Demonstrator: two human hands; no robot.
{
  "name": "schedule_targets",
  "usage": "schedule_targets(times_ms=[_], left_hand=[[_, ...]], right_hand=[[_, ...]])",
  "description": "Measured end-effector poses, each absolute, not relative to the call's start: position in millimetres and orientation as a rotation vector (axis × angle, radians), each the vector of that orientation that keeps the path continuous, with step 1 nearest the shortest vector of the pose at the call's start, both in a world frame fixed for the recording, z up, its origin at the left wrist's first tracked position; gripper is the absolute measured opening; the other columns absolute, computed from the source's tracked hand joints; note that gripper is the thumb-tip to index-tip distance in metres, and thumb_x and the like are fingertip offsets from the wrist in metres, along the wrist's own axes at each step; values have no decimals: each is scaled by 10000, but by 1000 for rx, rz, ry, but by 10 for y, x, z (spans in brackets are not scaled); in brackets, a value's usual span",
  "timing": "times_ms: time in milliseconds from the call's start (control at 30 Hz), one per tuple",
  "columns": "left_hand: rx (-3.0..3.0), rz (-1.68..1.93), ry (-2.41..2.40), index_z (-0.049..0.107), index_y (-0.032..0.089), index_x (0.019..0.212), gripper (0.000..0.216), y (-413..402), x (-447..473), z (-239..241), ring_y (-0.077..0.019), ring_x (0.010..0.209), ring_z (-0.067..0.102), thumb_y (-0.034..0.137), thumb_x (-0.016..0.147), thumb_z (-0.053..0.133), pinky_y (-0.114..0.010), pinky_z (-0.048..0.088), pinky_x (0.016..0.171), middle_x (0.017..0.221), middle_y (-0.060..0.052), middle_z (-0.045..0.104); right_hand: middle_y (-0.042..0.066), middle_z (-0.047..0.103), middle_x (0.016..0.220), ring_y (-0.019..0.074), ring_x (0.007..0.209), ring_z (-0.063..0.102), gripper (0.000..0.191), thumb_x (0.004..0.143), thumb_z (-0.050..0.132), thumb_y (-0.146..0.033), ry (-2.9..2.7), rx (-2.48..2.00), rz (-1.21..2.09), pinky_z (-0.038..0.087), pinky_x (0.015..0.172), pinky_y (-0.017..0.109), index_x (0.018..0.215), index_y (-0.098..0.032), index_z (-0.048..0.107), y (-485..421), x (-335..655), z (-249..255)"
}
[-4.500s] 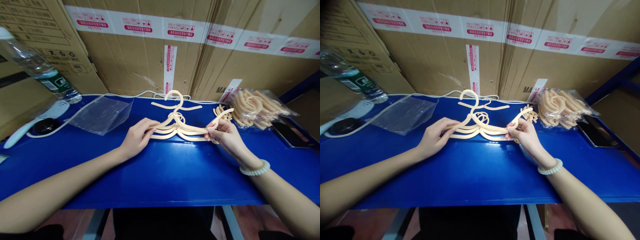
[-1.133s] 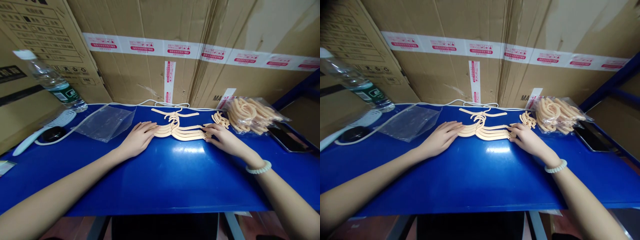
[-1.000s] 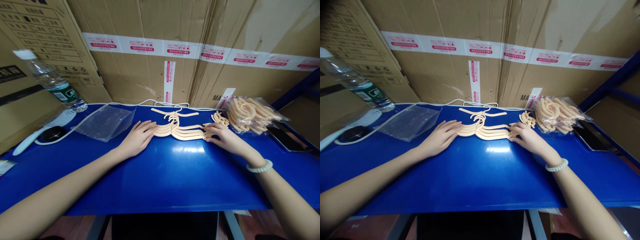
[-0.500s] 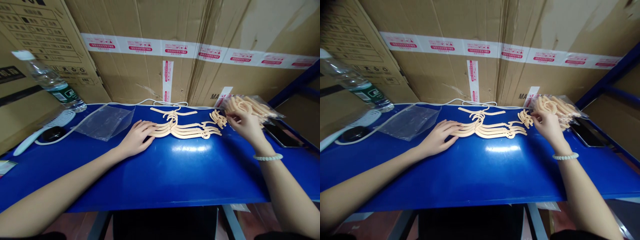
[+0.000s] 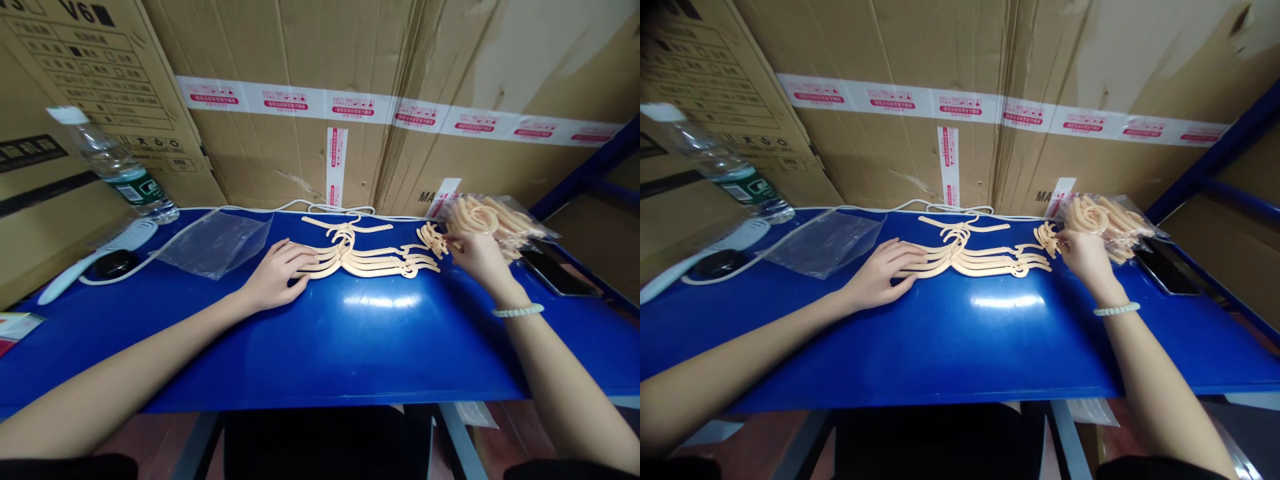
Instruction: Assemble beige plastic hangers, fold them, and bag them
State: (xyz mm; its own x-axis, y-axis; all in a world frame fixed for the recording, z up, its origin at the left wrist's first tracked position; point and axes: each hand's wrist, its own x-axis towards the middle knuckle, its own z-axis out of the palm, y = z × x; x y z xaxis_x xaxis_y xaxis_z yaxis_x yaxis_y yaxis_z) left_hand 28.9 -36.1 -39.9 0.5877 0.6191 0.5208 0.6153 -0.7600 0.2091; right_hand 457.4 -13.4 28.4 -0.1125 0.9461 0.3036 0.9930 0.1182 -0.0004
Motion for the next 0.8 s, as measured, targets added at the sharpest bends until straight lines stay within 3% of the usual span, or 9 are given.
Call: schedule_targets(times_ms=[200,400,567,800], left_hand=[[2777,1045,1137,631,216,1121,261,-373,301,-304,-242,1155,652,146,933,464,-527,356,1140,1205,-77,719],[2846,1006,1218,617,185,1171,301,-200,341,-128,-278,1155,632,159,913,464,-481,461,1023,1224,-113,700],[2917,540,1398,591,125,1281,403,219,448,10,-299,1240,583,125,908,439,-463,450,1059,1302,-144,654],[2846,279,1503,637,156,1268,377,734,660,-33,-310,1270,565,172,911,517,-439,444,1067,1349,-136,639]], right_hand=[[180,761,1060,348,945,722,340,888,548,-106,-2336,-1914,-388,545,779,392,1164,-119,746,-124,4610,233],[143,722,1178,304,1004,709,332,927,507,-142,-2515,-1833,-502,554,766,347,1154,-169,748,-100,4603,178],[157,700,1199,296,1001,708,300,961,491,-153,-2518,-1869,-552,536,707,308,1117,-158,748,-88,4562,111],[208,710,1105,317,938,712,268,952,479,-109,-2438,-1943,-589,529,699,324,1017,-100,740,-56,4488,27]])
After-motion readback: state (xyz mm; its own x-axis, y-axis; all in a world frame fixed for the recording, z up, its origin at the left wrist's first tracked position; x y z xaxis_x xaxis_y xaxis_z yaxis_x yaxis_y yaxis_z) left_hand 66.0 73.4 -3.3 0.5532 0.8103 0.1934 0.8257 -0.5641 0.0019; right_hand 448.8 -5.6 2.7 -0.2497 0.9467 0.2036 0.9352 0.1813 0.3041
